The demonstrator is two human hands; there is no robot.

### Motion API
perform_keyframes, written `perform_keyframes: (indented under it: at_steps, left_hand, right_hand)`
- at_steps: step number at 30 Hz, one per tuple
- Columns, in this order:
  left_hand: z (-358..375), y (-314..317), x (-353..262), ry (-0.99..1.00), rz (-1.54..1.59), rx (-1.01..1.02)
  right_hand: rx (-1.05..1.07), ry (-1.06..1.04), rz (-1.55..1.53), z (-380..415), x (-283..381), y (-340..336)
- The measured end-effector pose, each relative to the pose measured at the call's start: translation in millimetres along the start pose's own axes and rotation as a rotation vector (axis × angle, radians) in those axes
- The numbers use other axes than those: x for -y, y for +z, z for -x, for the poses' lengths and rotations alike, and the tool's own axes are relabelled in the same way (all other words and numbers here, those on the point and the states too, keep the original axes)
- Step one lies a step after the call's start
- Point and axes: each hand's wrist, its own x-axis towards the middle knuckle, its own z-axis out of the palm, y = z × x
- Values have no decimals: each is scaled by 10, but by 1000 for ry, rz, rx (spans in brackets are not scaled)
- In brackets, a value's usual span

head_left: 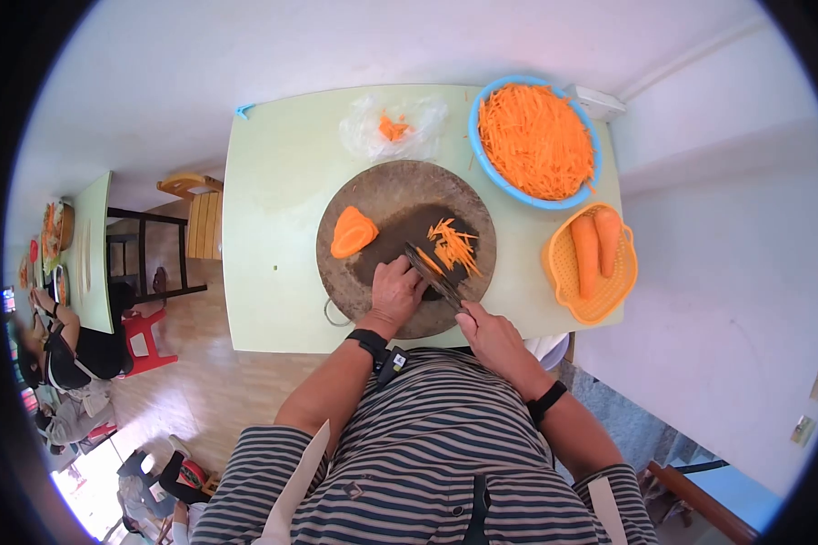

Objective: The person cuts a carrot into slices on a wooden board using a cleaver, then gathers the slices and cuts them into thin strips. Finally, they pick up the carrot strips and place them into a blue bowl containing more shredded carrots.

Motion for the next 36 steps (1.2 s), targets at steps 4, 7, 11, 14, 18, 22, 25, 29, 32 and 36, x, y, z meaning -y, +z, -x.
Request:
perform_keyframes:
  at_steps: [4,7,11,14,18,22,25,29,32,36]
  left_hand:
    - [-8,12,-39,-3,-47,-29]
    - [-15,4,-49,-22,-11,-58]
    - [-7,-10,-44,-34,22,-28]
    - [6,-19,-20,-24,21,-15]
    - [-13,-19,-29,-10,21,-30]
    - [-3,-13,-26,-30,9,-9]
    - [11,4,9,-2,15,-5]
    - [-29,15,-54,-29,5,-57]
    - [-15,10,-56,-26,39,-103]
    - [-2,2,-14,-18,10,-43]
  right_hand:
    - [-65,-69,-201,-30,-161,18]
    - [-123,-50,-248,67,-156,-24]
    - [-47,-55,-163,209,-183,-15]
    - [-29,-64,-158,224,-192,0]
    - [-17,-47,-123,210,-166,-18]
    - [10,-8,-55,72,-23,-47]
    - [15,13,-35,-48,13,-10]
    - [-101,-42,-219,-80,-151,61]
    - [-115,-50,-234,29,-193,31]
    - [-7,-24,-159,170,-119,-49]
